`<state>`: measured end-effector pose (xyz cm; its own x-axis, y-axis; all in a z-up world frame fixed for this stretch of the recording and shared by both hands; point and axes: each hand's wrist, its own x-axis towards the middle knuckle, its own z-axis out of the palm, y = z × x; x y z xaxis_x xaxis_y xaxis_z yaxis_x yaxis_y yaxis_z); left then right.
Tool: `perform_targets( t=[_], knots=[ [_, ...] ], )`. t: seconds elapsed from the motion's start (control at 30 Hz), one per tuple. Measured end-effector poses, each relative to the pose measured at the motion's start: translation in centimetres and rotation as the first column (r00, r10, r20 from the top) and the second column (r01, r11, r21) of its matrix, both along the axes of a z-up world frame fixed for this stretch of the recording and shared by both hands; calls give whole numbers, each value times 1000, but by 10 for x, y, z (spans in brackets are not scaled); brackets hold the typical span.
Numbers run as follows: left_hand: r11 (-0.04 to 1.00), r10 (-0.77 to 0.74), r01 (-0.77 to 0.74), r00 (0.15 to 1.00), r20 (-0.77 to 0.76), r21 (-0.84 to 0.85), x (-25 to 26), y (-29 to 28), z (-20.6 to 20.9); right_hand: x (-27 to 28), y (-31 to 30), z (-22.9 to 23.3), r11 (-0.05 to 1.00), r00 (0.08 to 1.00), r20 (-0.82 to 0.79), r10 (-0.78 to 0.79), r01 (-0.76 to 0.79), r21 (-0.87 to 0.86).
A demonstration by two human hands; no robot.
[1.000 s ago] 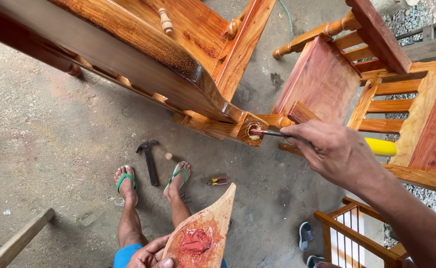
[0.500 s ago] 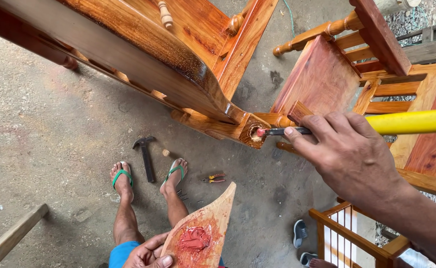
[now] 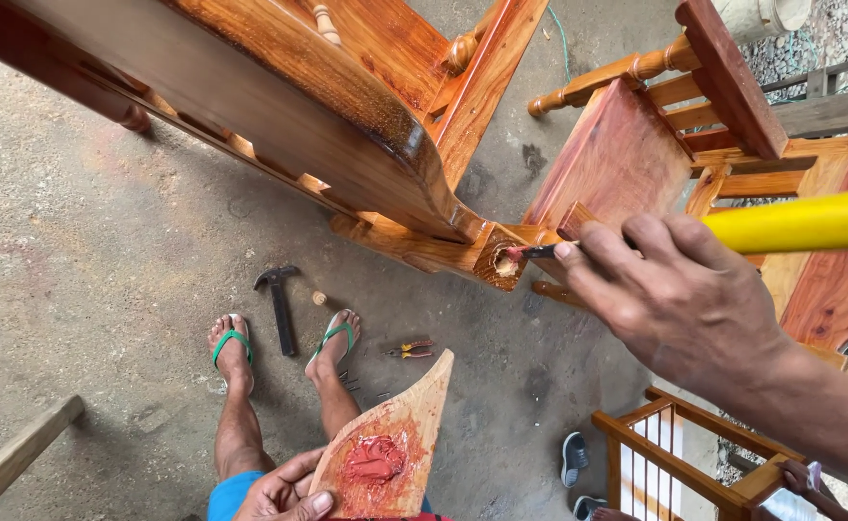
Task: The person hammers a nail into a small wooden piece using a hammer. They then use a chisel to apply a red substance from a wooden board into a hole on a wooden chair leg. Finally, they apply the red substance to the small wooden piece with the chisel.
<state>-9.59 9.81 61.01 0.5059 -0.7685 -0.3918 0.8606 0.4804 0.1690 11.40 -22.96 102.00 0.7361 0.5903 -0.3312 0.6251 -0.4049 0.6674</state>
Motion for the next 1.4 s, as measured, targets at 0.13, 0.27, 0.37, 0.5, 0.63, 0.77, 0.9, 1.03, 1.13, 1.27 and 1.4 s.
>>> perform_targets(
  t=[0.13,0.27,0.37,0.5,0.63,0.77,0.9,1.03,1.13,1.27,1.4],
  knots=[
    [999,36,-35,999,21,-33,-4,0,-8,-11,-4,0,997,996,66,-67,66,26],
    [999,31,-30,999,15,-34,0,1,-7,-12,-2,-5,975,990,36,-139,131,182],
    [999,10,-10,1000,6,-41,0,2,-9,-14,1,-8,947,971,-37,-237,239,214],
    [999,30,-28,998,47,-39,-6,2,-14,-21,8,-5,921,943,-110,-314,331,204],
    [999,29,-28,999,31,-27,-4,4,-12,-28,1,-10,927,940,-84,-330,340,159],
    [999,30,-30,999,19,12,-6,5,-15,-32,9,-22,883,922,-95,-376,388,264],
    [998,53,-54,998,17,13,-6,8,-17,-54,17,-33,788,890,-93,-446,439,431],
    [991,52,-50,999,-12,127,1,18,-19,-64,23,-36,639,835,-131,-534,500,585],
    [984,56,-53,998,-17,171,5,24,-20,-66,23,-33,581,806,-162,-570,534,614],
    [978,67,-57,997,-41,198,8,26,-18,-53,17,-33,607,819,-140,-556,515,605],
    [983,81,-76,996,-25,169,-2,28,-29,-44,11,-29,685,882,-69,-467,410,603]
  ],
)
